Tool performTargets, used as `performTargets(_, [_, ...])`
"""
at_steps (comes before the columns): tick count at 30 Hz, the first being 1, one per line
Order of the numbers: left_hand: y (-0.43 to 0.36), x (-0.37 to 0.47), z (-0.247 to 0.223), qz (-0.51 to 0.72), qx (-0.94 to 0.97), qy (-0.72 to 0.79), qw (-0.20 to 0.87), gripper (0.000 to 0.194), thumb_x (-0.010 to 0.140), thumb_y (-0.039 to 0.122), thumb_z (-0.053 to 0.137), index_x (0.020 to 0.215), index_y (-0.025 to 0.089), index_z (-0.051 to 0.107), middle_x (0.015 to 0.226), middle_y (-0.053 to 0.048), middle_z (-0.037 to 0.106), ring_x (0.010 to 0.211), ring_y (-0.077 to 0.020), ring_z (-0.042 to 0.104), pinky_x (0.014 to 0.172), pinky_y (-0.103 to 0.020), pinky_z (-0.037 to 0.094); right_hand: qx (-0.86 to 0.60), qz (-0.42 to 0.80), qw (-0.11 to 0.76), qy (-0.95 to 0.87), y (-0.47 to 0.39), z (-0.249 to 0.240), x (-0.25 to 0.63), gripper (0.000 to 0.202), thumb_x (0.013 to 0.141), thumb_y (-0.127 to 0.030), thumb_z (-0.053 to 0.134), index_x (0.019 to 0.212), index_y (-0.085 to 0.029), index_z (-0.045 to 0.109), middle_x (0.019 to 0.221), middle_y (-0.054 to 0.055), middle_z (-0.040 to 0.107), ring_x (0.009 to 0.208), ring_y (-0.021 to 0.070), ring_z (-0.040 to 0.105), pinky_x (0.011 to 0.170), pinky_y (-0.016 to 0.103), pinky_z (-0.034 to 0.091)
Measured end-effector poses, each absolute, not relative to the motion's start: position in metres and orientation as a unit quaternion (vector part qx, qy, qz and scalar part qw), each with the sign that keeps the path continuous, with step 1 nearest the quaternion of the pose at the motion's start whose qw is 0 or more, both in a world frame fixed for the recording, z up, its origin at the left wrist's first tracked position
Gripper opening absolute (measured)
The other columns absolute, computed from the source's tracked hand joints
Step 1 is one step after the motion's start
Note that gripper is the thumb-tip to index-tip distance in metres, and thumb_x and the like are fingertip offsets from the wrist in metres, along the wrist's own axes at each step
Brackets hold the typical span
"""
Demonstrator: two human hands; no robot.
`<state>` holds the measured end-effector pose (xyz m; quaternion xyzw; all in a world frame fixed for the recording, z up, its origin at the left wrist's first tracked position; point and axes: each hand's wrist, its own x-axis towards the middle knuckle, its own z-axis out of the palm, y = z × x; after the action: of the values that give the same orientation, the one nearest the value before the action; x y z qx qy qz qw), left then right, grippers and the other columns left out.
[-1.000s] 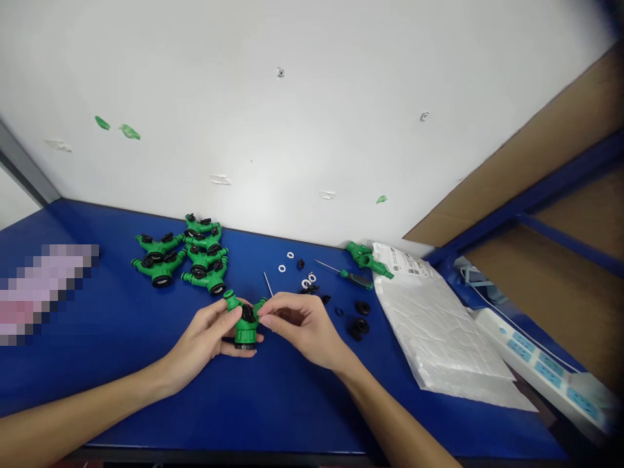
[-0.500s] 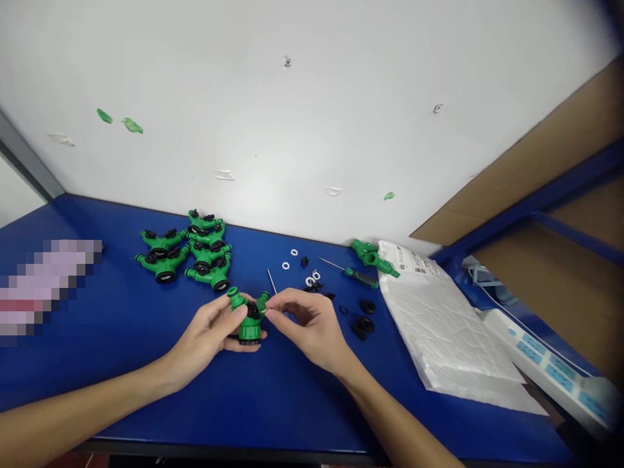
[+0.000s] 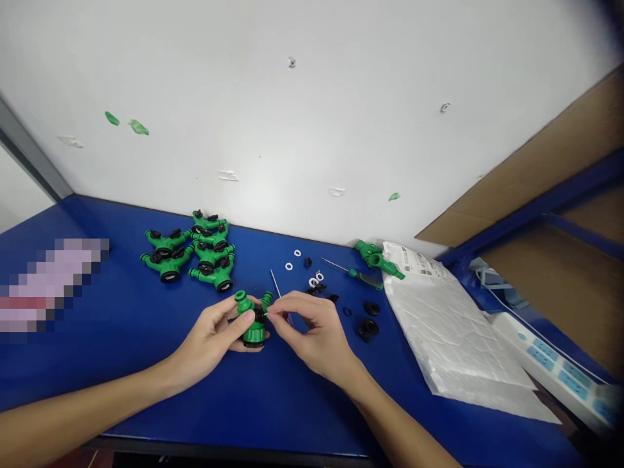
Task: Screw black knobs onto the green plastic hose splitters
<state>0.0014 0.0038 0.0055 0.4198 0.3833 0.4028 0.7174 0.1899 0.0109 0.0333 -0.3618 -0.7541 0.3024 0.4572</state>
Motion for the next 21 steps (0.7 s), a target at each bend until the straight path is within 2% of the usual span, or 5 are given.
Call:
performTargets(8, [0.0022,0.0009,0.0050,0.404,0.433,0.395,0.703,0.043,0.082,0.042,0.071,0.118,0.020,0.066,0.110,-0.009,0.072,0.099,-0.0304,0.071,0.076,-0.040,0.064,-0.339,0.329,0.463,-0.750,0.0106,0.0306,0.1901,0.010,0.087,-0.017,0.067,0.085,-0.020,0.076,0.079,0.006,0.072,0.068,0.0162,0.068,0.063,0.028,0.056])
performTargets(21, [0.0027,0.0005,0.0028,0.405,0.421,0.377,0.719,0.040,0.085,0.043,0.067,0.116,0.018,0.063,0.105,-0.008,0.072,0.098,-0.0268,0.070,0.080,-0.041,0.063,-0.361,0.351,0.484,-0.716,0.0110,0.0238,0.1869,0.008,0.083,-0.024,0.073,0.080,-0.019,0.078,0.078,0.005,0.071,0.063,0.0145,0.066,0.057,0.025,0.057])
